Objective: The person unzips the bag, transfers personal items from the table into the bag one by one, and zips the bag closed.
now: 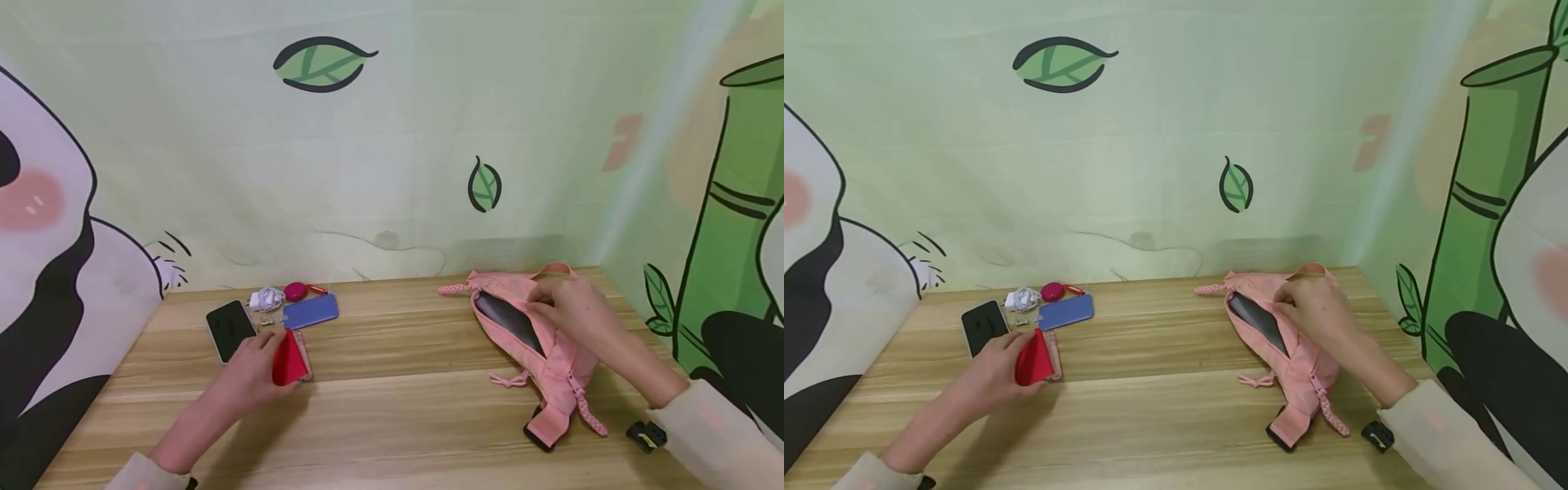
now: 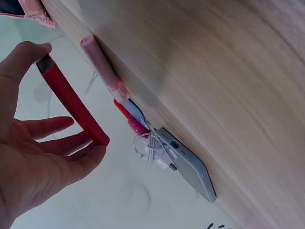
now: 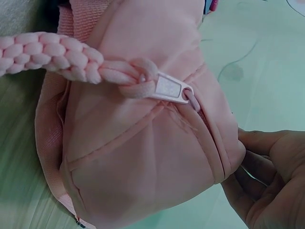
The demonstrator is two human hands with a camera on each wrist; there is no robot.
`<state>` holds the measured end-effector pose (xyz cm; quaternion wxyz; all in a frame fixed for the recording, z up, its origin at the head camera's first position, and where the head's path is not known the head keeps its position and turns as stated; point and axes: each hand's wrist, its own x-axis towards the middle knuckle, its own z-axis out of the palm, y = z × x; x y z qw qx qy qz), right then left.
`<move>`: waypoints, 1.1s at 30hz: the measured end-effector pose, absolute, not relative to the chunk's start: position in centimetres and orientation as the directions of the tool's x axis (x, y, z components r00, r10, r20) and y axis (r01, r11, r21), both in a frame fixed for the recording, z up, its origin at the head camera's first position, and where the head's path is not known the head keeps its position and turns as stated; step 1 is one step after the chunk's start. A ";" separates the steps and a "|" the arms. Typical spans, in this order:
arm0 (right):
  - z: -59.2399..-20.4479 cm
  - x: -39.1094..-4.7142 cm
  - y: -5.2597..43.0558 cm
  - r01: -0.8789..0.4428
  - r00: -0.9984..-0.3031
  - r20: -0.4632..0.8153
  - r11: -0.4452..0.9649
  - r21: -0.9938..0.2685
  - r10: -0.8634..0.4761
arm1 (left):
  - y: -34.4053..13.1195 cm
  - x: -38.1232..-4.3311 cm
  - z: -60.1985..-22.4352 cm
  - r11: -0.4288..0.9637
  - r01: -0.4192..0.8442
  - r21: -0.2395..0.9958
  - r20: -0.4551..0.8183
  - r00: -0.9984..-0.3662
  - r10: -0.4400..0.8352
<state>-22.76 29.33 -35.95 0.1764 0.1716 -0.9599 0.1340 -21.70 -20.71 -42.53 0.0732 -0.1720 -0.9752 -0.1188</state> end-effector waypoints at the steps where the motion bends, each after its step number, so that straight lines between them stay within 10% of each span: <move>1: -35.9 -22.8 29.3 -0.375 -0.880 0.384 0.905 -0.200 -0.280 | -20.6 -21.7 -42.6 0.914 0.353 0.203 0.182 -0.930 0.319; 10: -36.0 -22.8 29.2 -0.382 -0.875 0.392 0.903 -0.196 -0.285 | -20.1 -21.8 -43.0 0.888 0.379 0.261 0.254 -0.914 0.316; 33: -36.2 -22.9 29.3 -0.406 -0.861 0.409 0.894 -0.191 -0.303 | -19.1 -21.9 -42.9 0.791 0.610 -0.041 0.535 -0.656 0.533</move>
